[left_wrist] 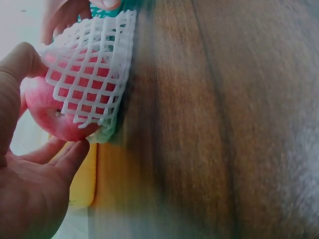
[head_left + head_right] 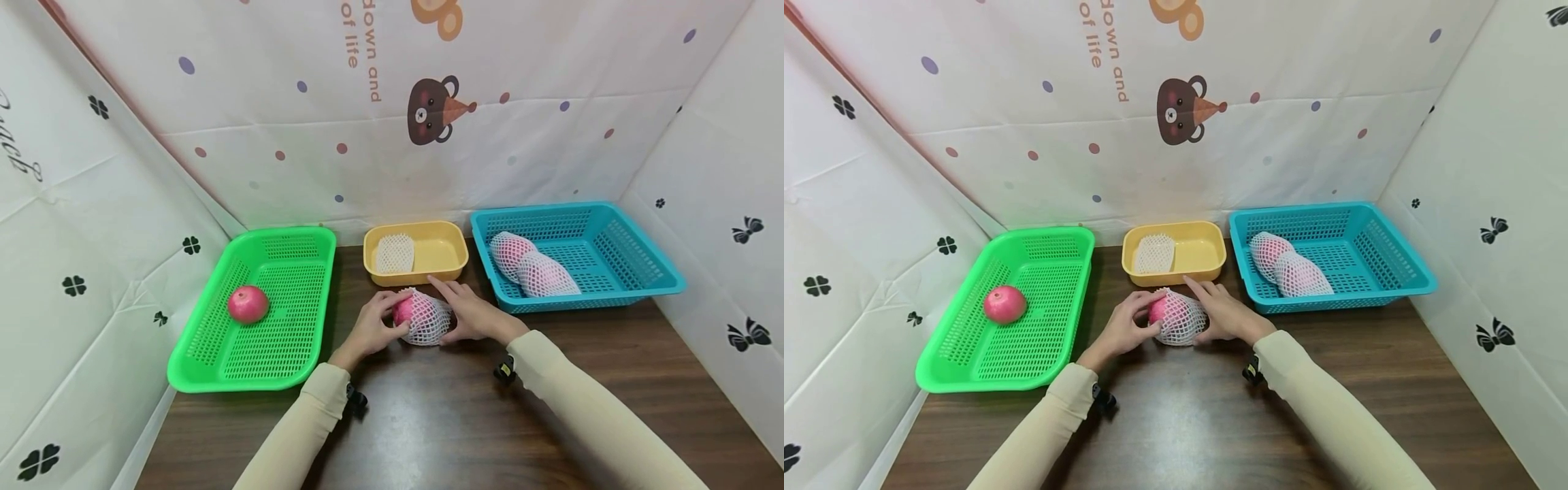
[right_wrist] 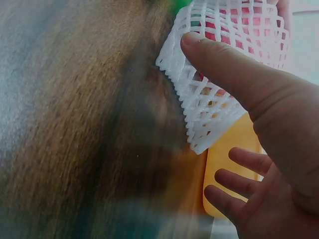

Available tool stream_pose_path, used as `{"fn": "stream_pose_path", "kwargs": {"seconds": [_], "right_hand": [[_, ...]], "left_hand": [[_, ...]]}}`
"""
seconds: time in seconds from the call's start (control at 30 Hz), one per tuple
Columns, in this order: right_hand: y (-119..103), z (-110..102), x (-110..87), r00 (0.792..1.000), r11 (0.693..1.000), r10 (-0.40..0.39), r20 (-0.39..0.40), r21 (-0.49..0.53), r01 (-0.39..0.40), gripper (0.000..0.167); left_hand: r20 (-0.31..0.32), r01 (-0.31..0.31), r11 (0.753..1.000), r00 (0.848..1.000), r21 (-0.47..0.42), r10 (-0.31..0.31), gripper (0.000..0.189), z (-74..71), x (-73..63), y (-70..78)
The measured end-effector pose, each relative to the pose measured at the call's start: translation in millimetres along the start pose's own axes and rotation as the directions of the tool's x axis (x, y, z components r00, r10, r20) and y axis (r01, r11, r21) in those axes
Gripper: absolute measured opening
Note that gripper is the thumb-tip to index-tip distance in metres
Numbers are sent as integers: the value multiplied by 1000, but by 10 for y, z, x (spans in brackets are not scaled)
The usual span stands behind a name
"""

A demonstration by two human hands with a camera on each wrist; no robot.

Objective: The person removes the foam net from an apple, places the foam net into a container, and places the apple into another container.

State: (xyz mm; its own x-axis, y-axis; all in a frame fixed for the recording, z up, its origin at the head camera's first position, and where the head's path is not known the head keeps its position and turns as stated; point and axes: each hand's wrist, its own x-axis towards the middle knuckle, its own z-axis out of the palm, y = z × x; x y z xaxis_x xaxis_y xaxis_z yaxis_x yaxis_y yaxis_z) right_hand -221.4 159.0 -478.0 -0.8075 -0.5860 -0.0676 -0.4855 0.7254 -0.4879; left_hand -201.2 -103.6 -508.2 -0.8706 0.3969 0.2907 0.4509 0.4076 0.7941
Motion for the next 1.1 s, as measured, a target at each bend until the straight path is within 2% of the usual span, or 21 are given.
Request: {"fn": "stream_pose_path", "kwargs": {"seconds": [0.1, 0.23, 0.37, 0.57, 0.9, 1.1], "right_hand": [[9, 9, -7, 1000, 1000, 7, 2, 6, -7, 128], [24, 28, -9, 1000, 1000, 12, -1, 10, -12, 128], [30, 34, -22, 1000, 1000, 5, -8, 3, -5, 129], [28, 30, -40, 1000, 1000, 2, -13, -9, -2, 129], [31, 48, -23, 1000, 999, -17, 14, 37, 17, 123], [18, 61, -6, 1000, 998, 3, 27, 55, -4, 113]], "left_hand": [[4, 2, 1000, 1000, 9, -2, 61, -1, 7, -2], [8, 7, 997, 1000, 71, -8, 66, 18, 21, -17], [3, 46, 991, 999, 122, -47, 71, 44, 32, -31], [-15, 109, 990, 994, 90, -108, 70, 51, 36, -30], [-18, 118, 990, 993, 78, -117, 69, 38, 39, -40], [-22, 123, 990, 992, 69, -122, 69, 30, 26, -43]]}}
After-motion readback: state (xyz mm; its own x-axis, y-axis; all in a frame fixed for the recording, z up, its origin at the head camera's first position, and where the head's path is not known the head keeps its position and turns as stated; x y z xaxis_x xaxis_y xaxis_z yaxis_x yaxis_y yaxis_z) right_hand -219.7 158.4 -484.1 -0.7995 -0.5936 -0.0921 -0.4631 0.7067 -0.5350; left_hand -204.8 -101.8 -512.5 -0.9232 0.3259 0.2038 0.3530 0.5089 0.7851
